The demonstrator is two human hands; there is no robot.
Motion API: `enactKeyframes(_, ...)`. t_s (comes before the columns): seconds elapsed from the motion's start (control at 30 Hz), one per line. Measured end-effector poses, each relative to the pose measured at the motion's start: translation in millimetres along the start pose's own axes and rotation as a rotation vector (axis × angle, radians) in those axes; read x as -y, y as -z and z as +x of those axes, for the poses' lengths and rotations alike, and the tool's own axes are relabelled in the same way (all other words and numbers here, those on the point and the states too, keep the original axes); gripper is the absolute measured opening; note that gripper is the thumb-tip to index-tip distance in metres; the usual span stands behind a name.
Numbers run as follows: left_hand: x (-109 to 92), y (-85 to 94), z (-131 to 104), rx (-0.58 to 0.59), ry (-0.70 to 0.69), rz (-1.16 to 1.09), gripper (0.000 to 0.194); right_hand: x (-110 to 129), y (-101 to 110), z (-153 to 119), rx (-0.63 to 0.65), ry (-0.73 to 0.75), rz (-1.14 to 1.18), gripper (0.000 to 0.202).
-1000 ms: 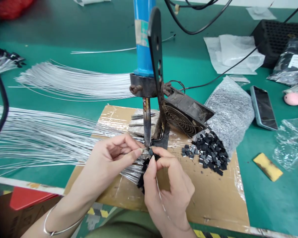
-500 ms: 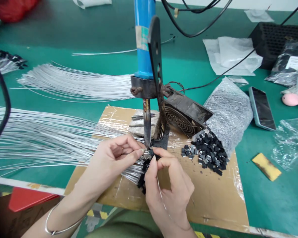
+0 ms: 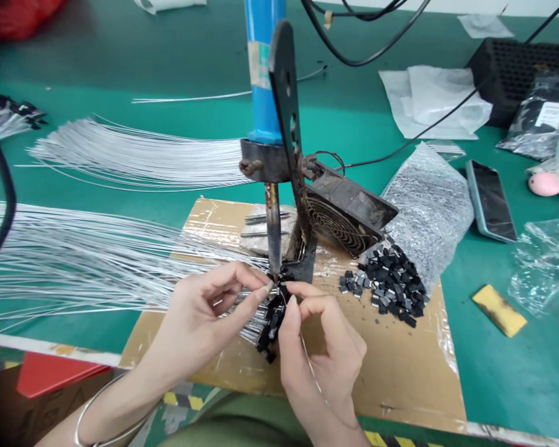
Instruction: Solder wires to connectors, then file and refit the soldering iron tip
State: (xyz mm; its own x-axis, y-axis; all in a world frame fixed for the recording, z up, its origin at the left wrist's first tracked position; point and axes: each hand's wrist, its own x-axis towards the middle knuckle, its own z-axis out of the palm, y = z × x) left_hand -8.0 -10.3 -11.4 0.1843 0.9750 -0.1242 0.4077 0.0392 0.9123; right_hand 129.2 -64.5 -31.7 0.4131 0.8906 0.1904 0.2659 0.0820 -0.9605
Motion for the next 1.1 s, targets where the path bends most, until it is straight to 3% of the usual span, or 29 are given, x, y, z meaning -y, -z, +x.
enactKeyframes(0.17,8,7.3,-6,0.032,-0.07,0.052,0.014,-13,17,2,-0.129,-0.017,-0.049,0.01)
enactKeyframes(0.27,13,12.7,-10,0.055,-0.074,0.06,0.014,-24,29,-1,-0.18,-0.083,0.061,0.031)
enactKeyframes(0.4,16,16.2,-13,0.098,-0.091,0.054,0.016,-39,40,-8,-0.166,-0.123,0.244,0.05)
enactKeyframes(0.73,19,18.7,-19,0.119,-0.121,0.077,0.015,-43,41,-13,-0.111,-0.145,0.195,0.062)
enactKeyframes(0.93,27,18.9,-22,0.027,-0.329,0.193,0.01,-44,42,-14,-0.072,-0.179,0.159,0.06)
enactKeyframes(1.1,36,35.8,-32,-0.069,-0.548,0.42,0.03,-41,41,-13,-0.077,-0.186,0.137,0.062)
